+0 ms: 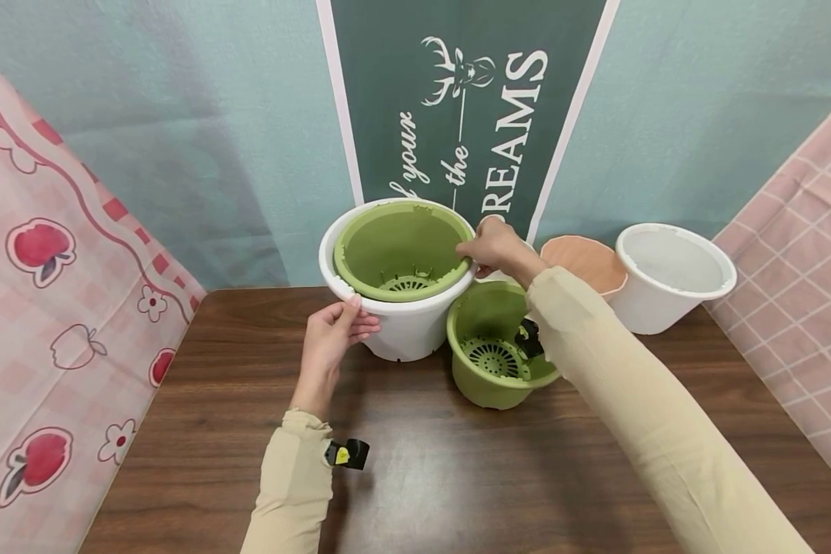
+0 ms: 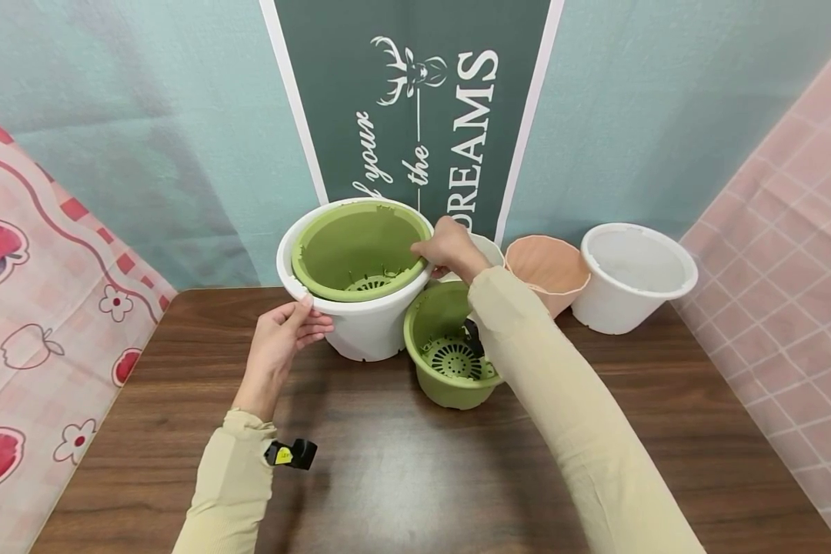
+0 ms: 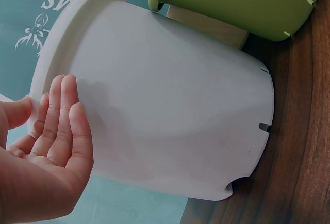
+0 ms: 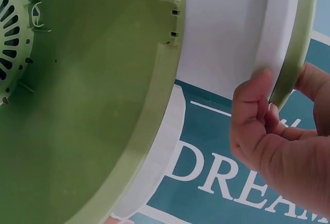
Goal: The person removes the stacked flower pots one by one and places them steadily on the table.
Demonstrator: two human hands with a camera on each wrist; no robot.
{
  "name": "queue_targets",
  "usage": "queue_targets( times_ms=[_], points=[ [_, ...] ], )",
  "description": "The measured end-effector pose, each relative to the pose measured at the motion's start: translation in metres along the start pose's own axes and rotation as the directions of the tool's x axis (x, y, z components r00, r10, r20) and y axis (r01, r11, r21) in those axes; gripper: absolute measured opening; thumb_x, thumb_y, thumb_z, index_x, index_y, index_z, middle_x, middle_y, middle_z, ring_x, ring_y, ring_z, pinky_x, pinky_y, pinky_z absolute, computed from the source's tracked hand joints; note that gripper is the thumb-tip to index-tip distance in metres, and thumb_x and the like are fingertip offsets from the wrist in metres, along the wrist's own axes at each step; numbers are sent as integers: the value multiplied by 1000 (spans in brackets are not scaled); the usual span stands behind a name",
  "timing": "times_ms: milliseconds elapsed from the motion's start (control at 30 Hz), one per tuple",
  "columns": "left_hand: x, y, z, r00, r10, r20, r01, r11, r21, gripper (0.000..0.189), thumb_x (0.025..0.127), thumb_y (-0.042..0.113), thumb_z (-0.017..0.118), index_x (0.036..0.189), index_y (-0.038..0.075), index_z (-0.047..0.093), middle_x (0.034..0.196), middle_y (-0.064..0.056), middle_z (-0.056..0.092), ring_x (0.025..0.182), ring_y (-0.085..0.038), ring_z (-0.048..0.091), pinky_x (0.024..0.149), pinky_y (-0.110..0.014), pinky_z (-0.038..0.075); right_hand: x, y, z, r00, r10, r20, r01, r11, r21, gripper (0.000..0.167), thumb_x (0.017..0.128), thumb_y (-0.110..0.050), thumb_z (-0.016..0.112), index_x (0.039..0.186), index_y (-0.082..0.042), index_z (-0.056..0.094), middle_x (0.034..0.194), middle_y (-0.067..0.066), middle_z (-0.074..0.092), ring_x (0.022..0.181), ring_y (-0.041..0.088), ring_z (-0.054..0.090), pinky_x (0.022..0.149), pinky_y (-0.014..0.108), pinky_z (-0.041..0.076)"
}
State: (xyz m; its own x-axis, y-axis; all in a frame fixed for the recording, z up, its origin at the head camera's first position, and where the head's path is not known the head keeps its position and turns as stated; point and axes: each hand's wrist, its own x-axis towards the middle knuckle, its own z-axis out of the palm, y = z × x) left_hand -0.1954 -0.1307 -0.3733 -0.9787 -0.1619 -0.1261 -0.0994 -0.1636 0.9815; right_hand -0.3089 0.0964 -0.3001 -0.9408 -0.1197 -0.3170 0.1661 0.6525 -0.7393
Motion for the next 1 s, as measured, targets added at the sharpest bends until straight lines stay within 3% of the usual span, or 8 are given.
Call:
queue_targets(
  times_ms=[367,667,800,1000],
  points=[
    [1,-1,0,1000,3,-1,-3,1000,4,27,94,19,53,84,-6,56,67,-4,66,62,-12,66,71,-36,53,-1,3,-3,999,4,51,-10,991,133,11,81,0,52,73,2,45,50,9,51,38,13,53,55,32,55],
    [0,-1,1,1000,2,-3,-2,1000,0,28,94,20,53,84,-6,56,67,-4,66,62,-12,65,70,-34,54,-2,3,-3,998,33,57,-42,987,153,13,81,1,53,77,1,41,52,10,48,39,14,54,65,38,54],
    [0,-1,2,1000,7,-2,-7,1000,-7,28,94,20,53,85,-7,57,68,-5,66,61,-12,65,69,-33,54,-3,2,-6,996,42,75,-53,986,161,12,83,1,52,79,2,42,53,11,49,40,16,56,63,36,55],
    [0,-1,1,1000,-1,-12,1,1000,5,29,94,21,53,85,-6,56,67,-4,66,62,-12,66,70,-35,54,-7,-6,-9,997,-21,70,9,986,168,17,88,1,44,71,2,43,52,10,49,41,18,58,55,31,55]
  ],
)
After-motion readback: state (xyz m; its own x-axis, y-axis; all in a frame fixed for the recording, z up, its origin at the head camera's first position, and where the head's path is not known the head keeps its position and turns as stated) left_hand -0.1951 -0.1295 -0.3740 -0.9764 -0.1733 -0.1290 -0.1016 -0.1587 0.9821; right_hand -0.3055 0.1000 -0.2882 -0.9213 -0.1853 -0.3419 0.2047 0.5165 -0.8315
